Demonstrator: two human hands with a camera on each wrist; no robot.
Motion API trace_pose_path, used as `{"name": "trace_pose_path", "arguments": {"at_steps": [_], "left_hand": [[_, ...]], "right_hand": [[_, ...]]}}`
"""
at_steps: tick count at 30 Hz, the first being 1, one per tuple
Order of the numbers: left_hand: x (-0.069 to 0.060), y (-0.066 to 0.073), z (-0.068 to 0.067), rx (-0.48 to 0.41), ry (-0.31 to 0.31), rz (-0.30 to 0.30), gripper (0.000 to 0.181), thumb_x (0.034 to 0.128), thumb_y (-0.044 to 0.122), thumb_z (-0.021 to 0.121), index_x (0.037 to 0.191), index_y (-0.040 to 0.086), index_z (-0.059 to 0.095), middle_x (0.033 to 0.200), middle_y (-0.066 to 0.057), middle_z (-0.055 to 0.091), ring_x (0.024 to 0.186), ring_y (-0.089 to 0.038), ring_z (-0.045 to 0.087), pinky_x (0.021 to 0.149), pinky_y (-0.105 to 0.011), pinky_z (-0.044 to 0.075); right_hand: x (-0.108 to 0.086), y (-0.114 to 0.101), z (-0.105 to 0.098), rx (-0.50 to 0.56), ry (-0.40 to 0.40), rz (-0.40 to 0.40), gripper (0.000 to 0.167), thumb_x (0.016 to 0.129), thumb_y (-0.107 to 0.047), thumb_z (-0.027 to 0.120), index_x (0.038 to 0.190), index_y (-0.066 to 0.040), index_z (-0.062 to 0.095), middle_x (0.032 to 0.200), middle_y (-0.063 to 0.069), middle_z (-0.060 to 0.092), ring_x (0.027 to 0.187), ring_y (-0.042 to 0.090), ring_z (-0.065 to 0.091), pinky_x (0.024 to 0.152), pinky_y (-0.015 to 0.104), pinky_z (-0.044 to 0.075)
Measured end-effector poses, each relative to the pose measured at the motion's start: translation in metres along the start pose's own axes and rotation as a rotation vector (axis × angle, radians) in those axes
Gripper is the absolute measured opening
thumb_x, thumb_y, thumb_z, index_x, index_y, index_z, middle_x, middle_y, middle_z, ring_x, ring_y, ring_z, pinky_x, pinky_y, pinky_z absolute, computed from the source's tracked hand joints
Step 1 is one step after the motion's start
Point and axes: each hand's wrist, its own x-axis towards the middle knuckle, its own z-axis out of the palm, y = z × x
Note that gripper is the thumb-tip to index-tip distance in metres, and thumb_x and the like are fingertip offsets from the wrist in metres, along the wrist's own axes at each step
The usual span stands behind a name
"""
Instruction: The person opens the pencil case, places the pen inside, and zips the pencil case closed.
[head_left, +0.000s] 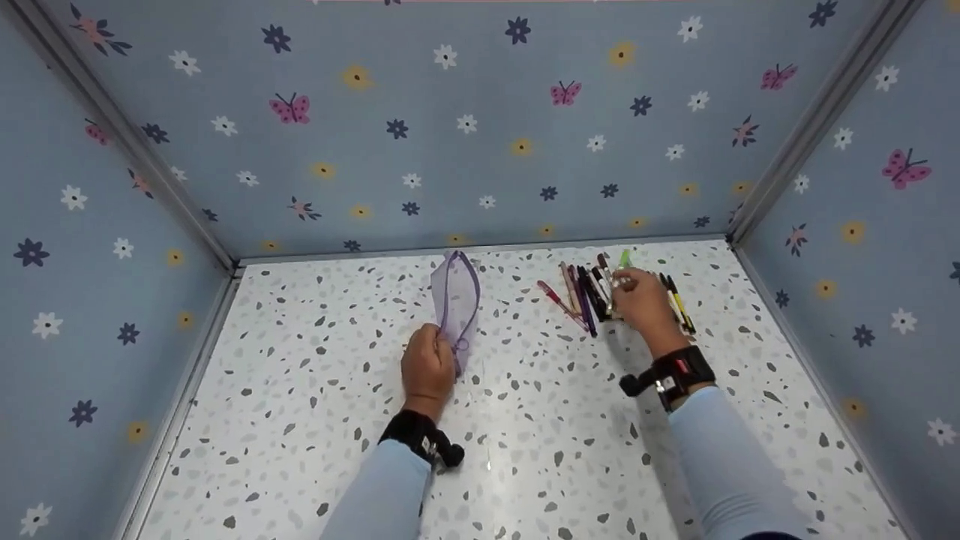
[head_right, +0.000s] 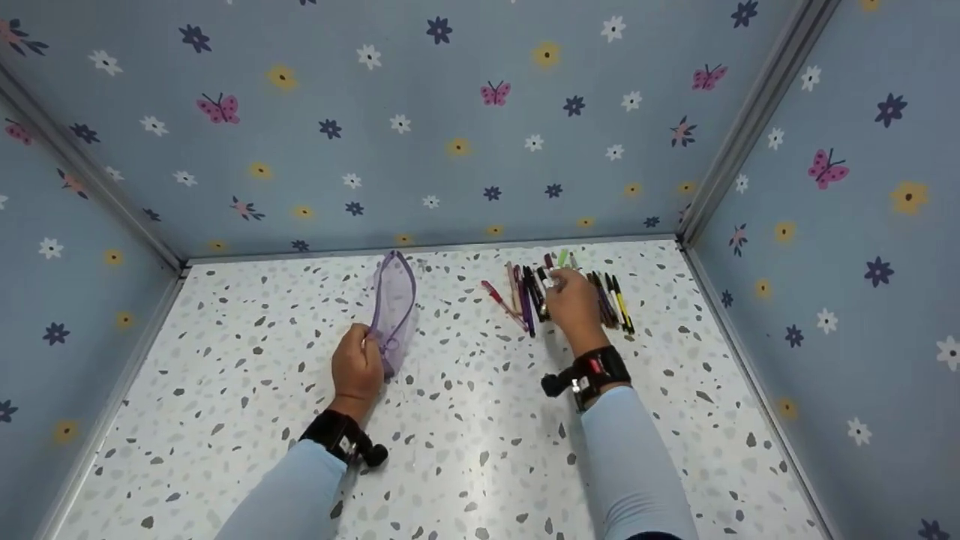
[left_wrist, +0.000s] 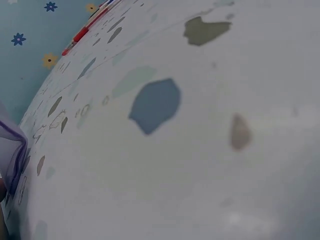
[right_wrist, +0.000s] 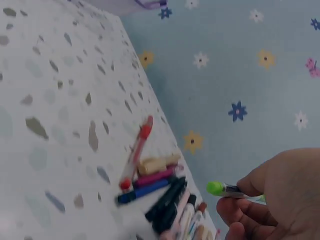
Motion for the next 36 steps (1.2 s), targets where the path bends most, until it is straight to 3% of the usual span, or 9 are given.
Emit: {"name": "trace_pose_path", "arguments": {"at_steps": [4,8,12,16,20,26,36], "left_hand": [[0.001,-0.002,-0.002,0.001,0.009,0.033,0.013,0.1056,0.012,0.053,0.101,0.003,0.061,0.081,-0.016,0.065,0.071,-0.037,0.062,0.067,-0.054,0.054],[0.000,-0.001,-0.002,-0.008,-0.015,0.027,0.012,0.1078,0.014,0.052,0.103,0.005,0.059,0.078,-0.016,0.066,0.067,-0.037,0.064,0.062,-0.054,0.054],[-0.003,0.001,0.000,-0.017,-0.016,0.014,0.011,0.1089,0.014,0.052,0.104,0.005,0.056,0.073,-0.017,0.063,0.061,-0.038,0.062,0.057,-0.055,0.052],[-0.005,0.001,0.003,-0.015,-0.013,0.021,0.011,0.1100,0.015,0.051,0.105,0.006,0.056,0.070,-0.016,0.062,0.060,-0.038,0.063,0.056,-0.055,0.052],[-0.004,0.003,0.002,-0.031,-0.048,0.032,0.011,0.1109,0.016,0.052,0.105,0.007,0.057,0.071,-0.014,0.063,0.061,-0.036,0.063,0.056,-0.054,0.052],[-0.003,0.004,0.000,-0.014,-0.076,0.040,0.012,0.1112,0.016,0.052,0.105,0.006,0.058,0.072,-0.011,0.060,0.061,-0.033,0.060,0.057,-0.051,0.050],[-0.004,0.004,-0.002,-0.007,-0.076,0.029,0.015,0.1113,0.016,0.053,0.102,0.006,0.058,0.072,-0.010,0.058,0.062,-0.032,0.059,0.058,-0.051,0.050]], "right_hand": [[-0.006,-0.037,0.032,0.025,-0.064,-0.092,0.044,0.109,-0.016,0.066,0.153,-0.011,0.069,0.127,0.017,0.076,0.093,0.023,0.071,0.073,0.032,0.058],[-0.015,-0.068,0.062,0.085,-0.144,-0.191,0.038,0.108,-0.014,0.071,0.145,-0.008,0.073,0.113,0.015,0.081,0.090,0.023,0.076,0.077,0.033,0.058],[-0.027,-0.091,0.090,0.141,-0.245,-0.263,0.035,0.108,-0.014,0.074,0.143,-0.008,0.074,0.106,0.012,0.084,0.096,0.033,0.081,0.084,0.034,0.060],[-0.037,-0.109,0.115,0.168,-0.314,-0.304,0.034,0.109,-0.016,0.075,0.142,-0.009,0.075,0.102,0.010,0.084,0.104,0.046,0.079,0.082,0.034,0.056],[-0.041,-0.122,0.134,0.156,-0.332,-0.325,0.032,0.108,-0.016,0.075,0.139,-0.009,0.076,0.101,0.011,0.084,0.101,0.049,0.079,0.071,0.030,0.052],[-0.040,-0.131,0.151,0.071,-0.322,-0.315,0.032,0.107,-0.018,0.076,0.138,-0.009,0.077,0.108,0.012,0.085,0.082,0.028,0.078,0.060,0.027,0.052],[-0.036,-0.139,0.162,-0.060,-0.371,-0.299,0.032,0.109,-0.019,0.075,0.139,-0.009,0.077,0.123,0.015,0.083,0.102,0.027,0.081,0.082,0.038,0.065]]}}
